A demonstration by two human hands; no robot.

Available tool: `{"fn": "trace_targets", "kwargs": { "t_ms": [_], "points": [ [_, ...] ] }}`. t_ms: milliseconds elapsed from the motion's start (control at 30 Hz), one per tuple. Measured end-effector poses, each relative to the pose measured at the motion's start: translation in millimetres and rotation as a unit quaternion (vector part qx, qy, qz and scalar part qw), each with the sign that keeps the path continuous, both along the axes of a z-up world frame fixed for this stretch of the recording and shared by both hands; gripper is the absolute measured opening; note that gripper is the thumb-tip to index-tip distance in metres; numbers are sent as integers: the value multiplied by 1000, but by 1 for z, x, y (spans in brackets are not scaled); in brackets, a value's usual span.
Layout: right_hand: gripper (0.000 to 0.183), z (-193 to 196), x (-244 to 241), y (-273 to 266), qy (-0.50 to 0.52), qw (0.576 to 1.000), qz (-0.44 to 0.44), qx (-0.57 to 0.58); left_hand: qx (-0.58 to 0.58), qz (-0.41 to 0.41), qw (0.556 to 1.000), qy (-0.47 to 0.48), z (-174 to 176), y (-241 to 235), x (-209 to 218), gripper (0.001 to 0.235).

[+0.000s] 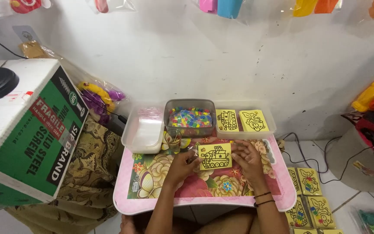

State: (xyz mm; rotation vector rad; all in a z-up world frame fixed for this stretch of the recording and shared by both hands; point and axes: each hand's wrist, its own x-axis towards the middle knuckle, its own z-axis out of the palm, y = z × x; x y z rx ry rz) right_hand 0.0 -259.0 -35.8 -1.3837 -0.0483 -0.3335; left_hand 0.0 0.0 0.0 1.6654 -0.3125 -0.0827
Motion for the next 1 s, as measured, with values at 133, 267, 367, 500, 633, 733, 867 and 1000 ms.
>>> {"fn": "trace_targets", "kwargs": {
  "t_ms": [133,267,367,500,633,733,867,1000],
  "points": [
    [57,11,-5,2,7,1000,19,-7,-19,11,999,33,13,-1,-9,29],
    [56,11,-7,1,13,999,36,-14,-21,2,999,37,-13,3,3,23],
    [57,9,-7,1,18,998,54,-22,-25,-4,999,41,14,3,-9,20],
    [59,7,-8,-3,22,994,99,-28,-35,-12,998,60,7,5,-6,11],
    [59,7,-8,-5,29,990,130,-49,-75,-13,993,85,1,3,-5,15],
    [56,21,-11,0,38,988,140,-50,-88,-5,990,107,6,3,-6,16],
    [61,28,-12,3,15,991,130,-23,-64,-2,993,95,-3,5,-1,18],
    [65,18,-11,0,8,997,80,13,-85,11,992,96,5,2,-5,16]
  ]
}}
